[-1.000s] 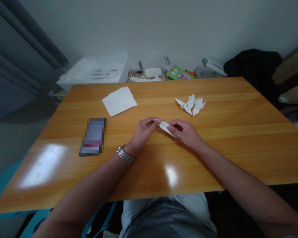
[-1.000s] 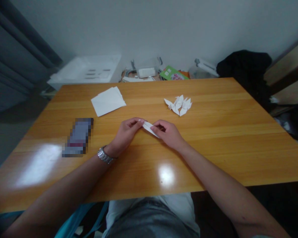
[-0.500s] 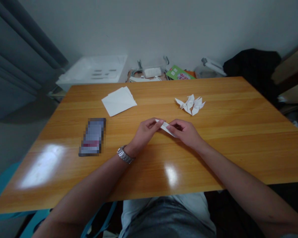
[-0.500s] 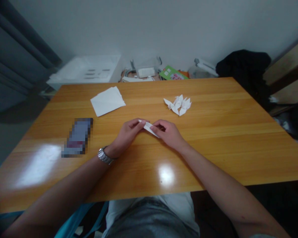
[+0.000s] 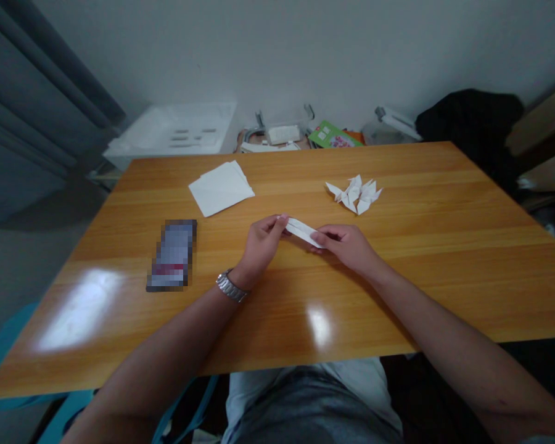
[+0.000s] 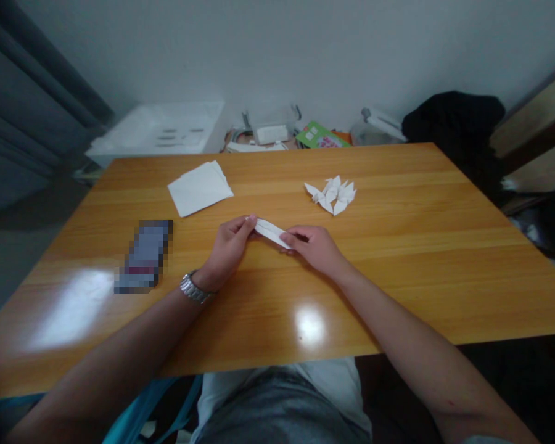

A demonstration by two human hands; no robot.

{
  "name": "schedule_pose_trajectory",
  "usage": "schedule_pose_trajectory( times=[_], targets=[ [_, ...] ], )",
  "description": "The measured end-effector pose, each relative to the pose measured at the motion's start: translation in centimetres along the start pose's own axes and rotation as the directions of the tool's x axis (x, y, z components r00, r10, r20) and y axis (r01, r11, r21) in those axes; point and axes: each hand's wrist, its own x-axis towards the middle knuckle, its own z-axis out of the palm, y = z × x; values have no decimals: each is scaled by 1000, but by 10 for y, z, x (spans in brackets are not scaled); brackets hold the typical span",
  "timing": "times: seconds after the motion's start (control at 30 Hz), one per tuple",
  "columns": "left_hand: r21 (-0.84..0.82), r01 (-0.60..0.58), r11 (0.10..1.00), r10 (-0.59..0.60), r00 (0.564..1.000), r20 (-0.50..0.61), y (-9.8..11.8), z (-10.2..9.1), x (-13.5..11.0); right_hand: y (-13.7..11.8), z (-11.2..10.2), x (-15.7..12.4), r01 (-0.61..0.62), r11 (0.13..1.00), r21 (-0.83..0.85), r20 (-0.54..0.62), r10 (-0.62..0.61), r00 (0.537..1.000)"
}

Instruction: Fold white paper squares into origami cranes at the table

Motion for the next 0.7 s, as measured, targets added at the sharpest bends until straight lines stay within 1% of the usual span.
schedule_pose_trajectory(
  times=[0.1,0.23,0.3,0.33,0.37,0.47,0.57,0.7],
  targets=[
    [-35,14,999,-13,1000,13,-7,1,2,-1,1,0,-11,1000,21,2,10,1000],
    [-150,49,987,-35,994,99,-9,2,2,0,2,0,-27,998,49,-22,28,999],
    [-121,51,991,-32,988,153,-6,3,1,1,2,0,-23,999,45,-34,24,999],
    [-80,42,996,-27,982,187,-5,4,0,0,3,0,-17,999,41,-32,19,999],
    [-57,32,998,-21,981,191,-4,4,-1,-1,3,-1,-12,999,41,-26,13,1000],
    [-38,27,999,-21,989,145,-3,4,-1,-4,4,-2,-23,996,89,13,22,1000],
    [-30,26,999,-23,995,92,-3,0,2,-7,4,-3,-78,983,165,60,69,996],
    [-8,21,1000,-20,997,68,-3,-5,5,-7,5,-3,-136,967,217,108,115,987]
  ],
)
